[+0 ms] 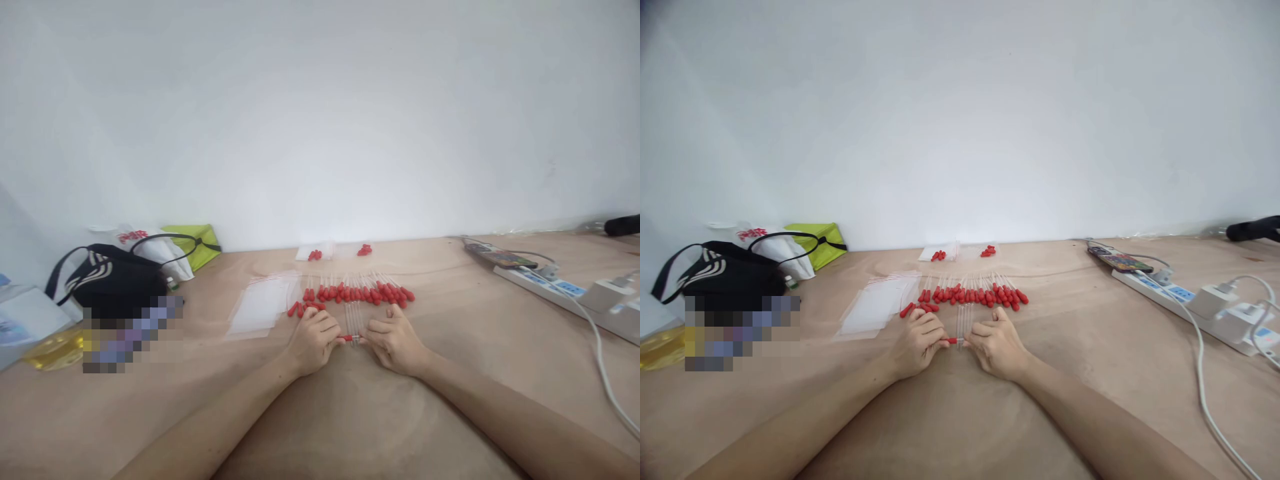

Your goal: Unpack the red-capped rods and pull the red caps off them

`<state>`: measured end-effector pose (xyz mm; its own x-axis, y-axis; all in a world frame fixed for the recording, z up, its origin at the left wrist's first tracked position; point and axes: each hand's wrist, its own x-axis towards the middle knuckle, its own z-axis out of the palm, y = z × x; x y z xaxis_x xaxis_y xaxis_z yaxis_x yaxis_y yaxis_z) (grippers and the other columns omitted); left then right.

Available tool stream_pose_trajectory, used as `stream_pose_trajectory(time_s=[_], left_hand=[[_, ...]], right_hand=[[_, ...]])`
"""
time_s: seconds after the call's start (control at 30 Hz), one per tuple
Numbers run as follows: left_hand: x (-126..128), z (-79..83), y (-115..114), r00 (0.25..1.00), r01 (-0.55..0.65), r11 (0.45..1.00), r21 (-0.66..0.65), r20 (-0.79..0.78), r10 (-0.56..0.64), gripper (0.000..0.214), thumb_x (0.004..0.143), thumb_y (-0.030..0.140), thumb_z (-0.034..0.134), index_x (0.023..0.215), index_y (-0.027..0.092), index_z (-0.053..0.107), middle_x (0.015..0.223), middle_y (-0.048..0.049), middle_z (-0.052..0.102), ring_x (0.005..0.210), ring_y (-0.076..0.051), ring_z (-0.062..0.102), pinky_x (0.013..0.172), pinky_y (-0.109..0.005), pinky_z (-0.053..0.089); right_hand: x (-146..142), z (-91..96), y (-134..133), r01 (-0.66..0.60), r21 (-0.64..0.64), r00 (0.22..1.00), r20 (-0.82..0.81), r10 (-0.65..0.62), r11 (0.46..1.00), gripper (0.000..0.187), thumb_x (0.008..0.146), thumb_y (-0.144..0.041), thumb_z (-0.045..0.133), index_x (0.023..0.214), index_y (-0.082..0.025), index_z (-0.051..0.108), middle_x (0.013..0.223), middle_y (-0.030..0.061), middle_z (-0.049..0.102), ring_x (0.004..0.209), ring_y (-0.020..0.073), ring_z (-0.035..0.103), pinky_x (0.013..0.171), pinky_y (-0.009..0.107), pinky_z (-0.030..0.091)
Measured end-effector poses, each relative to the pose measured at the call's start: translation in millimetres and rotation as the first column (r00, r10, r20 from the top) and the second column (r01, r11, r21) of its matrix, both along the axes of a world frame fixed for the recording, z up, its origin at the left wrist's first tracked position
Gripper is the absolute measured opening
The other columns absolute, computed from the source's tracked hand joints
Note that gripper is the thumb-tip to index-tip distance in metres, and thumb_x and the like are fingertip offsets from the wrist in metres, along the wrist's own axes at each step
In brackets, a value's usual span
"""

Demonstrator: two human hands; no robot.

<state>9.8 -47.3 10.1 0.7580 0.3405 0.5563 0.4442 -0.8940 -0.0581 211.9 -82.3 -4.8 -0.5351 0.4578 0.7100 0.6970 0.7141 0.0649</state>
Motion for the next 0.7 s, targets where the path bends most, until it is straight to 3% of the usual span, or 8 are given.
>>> stream_pose_trajectory(time_s=[0.33, 0.5, 0.6, 0.7], left_hand=[[-3, -2.9, 0, 1.000, 0.005, 0.999, 0.046, -0.001, -0.005, 0.026, 0.086, 0.023, 0.039, 0.065, 0.015, 0.051, 0.068, -0.0023, 0.057, 0.067, -0.014, 0.044, 0.062, -0.029, 0.030], [-13, -3.6, 2, 0.979, -0.037, 0.992, -0.117, 0.197, 0.060, 0.018, 0.085, 0.020, 0.041, 0.075, 0.017, 0.055, 0.073, -0.0030, 0.058, 0.071, -0.014, 0.049, 0.067, -0.028, 0.039], [-23, 1.2, 10, 0.902, -0.129, 0.964, -0.231, 0.377, 0.211, 0.016, 0.084, 0.022, 0.042, 0.087, 0.018, 0.058, 0.085, -0.0042, 0.056, 0.079, -0.014, 0.053, 0.071, -0.026, 0.043], [-36, 7.9, 24, 0.753, -0.356, 0.875, -0.328, 0.454, 0.476, 0.022, 0.081, 0.022, 0.041, 0.092, 0.018, 0.059, 0.086, -0.0053, 0.053, 0.077, -0.015, 0.054, 0.067, -0.026, 0.046]], right_hand=[[2, -1.8, -1, 0.018, -0.064, 1.000, 0.005, -0.018, 0.998, 0.031, 0.085, -0.022, 0.036, 0.060, -0.016, 0.054, 0.052, -0.0027, 0.045, 0.050, 0.0076, 0.034, 0.061, 0.029, 0.018], [15, -3.4, -1, 0.093, -0.172, 0.991, -0.080, -0.108, 0.981, 0.029, 0.085, -0.025, 0.037, 0.068, -0.018, 0.060, 0.056, -0.0003, 0.053, 0.053, 0.0095, 0.041, 0.064, 0.029, 0.022], [18, -6.7, 5, 0.159, -0.284, 0.958, -0.188, -0.217, 0.946, 0.028, 0.085, -0.030, 0.038, 0.075, -0.020, 0.062, 0.061, 0.0003, 0.059, 0.056, 0.0105, 0.048, 0.065, 0.028, 0.026], [16, -10.9, 13, 0.169, -0.353, 0.932, -0.248, -0.266, 0.920, 0.025, 0.084, -0.029, 0.038, 0.082, -0.021, 0.061, 0.072, 0.0020, 0.064, 0.063, 0.0131, 0.055, 0.065, 0.028, 0.031]])
